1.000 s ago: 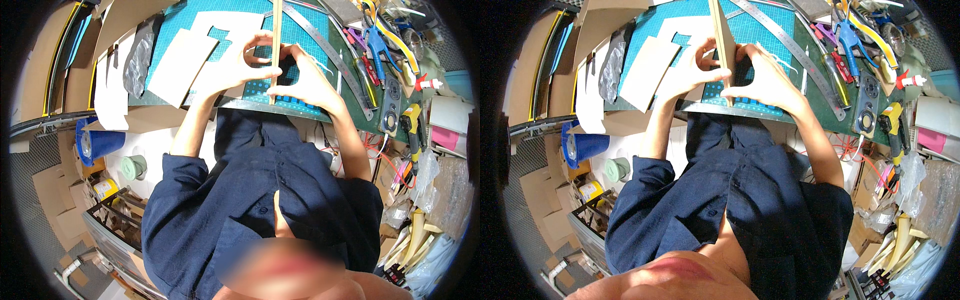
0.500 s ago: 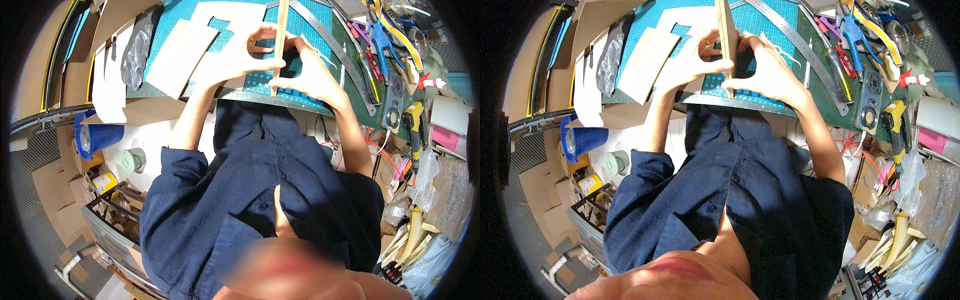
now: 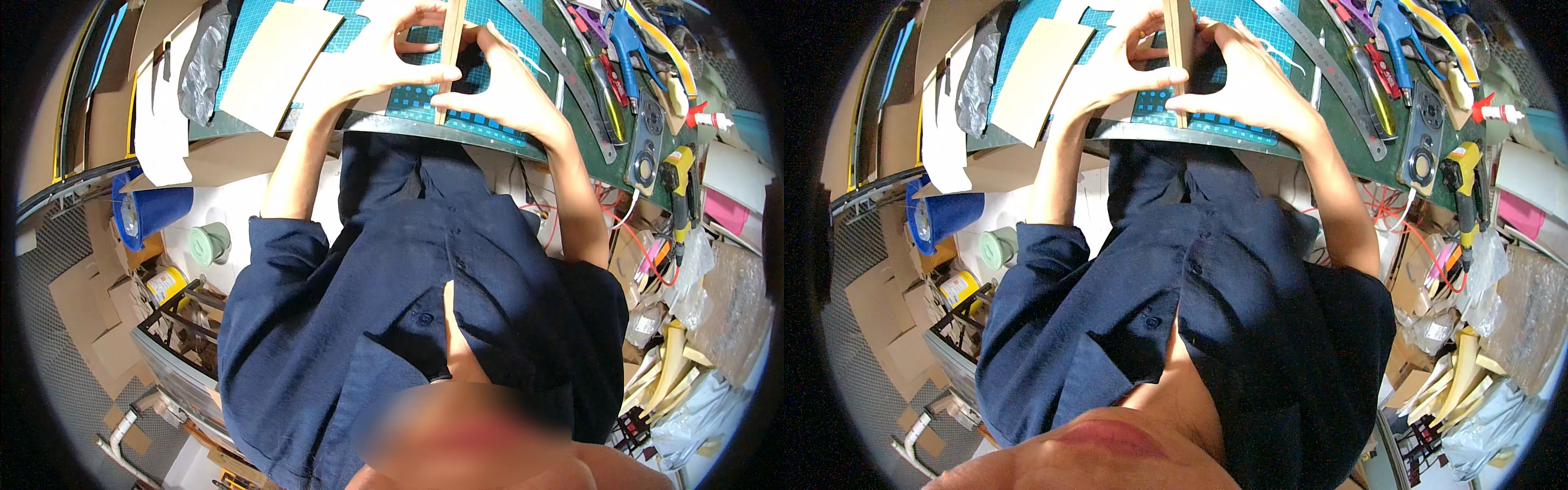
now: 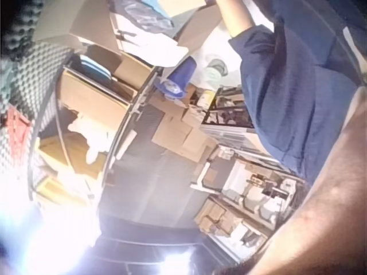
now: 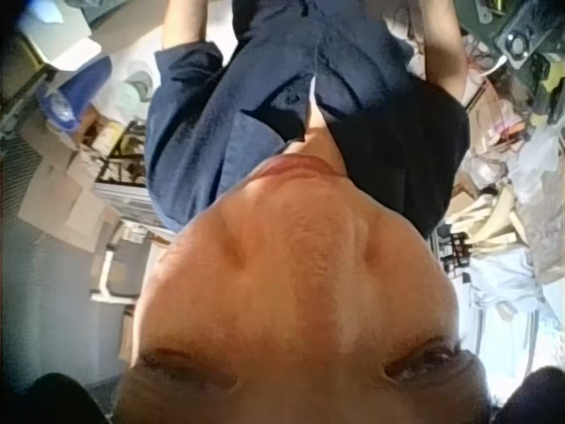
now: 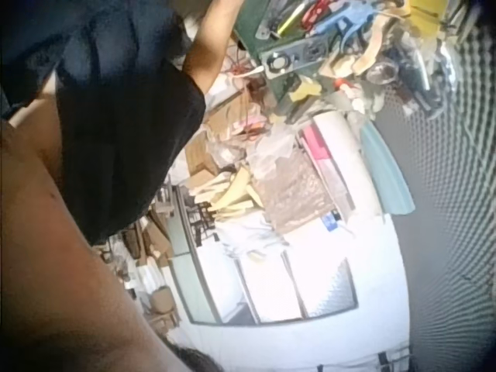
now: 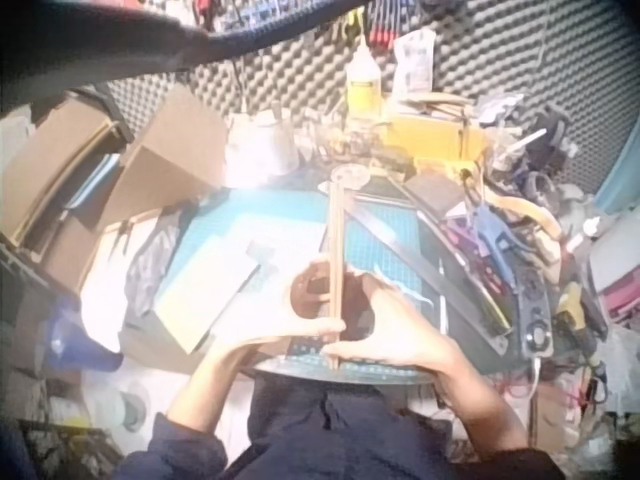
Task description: The person assembles a small cardboard structure by folding and gluing cut pieces. They use a rotary cutter to trim edges, apply glue with a brush, and press the pieces together to form a box-like shape.
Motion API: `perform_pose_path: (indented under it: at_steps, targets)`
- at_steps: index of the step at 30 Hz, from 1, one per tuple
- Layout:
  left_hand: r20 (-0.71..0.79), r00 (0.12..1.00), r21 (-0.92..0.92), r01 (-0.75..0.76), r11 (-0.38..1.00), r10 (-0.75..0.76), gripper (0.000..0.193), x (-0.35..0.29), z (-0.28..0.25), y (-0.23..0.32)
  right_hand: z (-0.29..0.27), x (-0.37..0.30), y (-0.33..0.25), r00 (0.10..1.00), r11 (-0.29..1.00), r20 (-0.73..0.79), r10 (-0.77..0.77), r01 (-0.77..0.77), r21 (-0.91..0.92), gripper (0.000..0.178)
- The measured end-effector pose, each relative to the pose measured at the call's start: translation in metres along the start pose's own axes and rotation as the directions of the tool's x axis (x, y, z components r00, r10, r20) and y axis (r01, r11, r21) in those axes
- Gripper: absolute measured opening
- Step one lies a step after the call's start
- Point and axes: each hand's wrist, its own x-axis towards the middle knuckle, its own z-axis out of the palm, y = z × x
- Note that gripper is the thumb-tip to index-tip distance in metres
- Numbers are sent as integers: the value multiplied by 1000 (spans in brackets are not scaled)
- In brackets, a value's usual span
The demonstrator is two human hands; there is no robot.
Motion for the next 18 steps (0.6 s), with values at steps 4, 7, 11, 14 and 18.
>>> perform_pose_path:
  at_steps: [4,7,11,14,18]
  targets:
    - [2,999,-24,42,999,-42,89,-1,3,9,-4,0,-2,996,999,80,36,-33,-43,81]
    - [-5,1000,38,16,999,-16,93,1,0,5,-5,1,-11,996,998,75,52,-53,20,81]
    - [-79,996,101,-36,994,44,72,-5,6,15,-4,0,-4,1000,1000,14,6,-6,-18,76]
    - [12,953,314,-292,903,304,90,5,-22,-25,1,-3,-3,1000,1000,3,20,-20,4,75]
    - [20,894,392,-419,819,448,84,-5,-16,-8,1,-3,-19,999,987,-45,2,5,163,88]
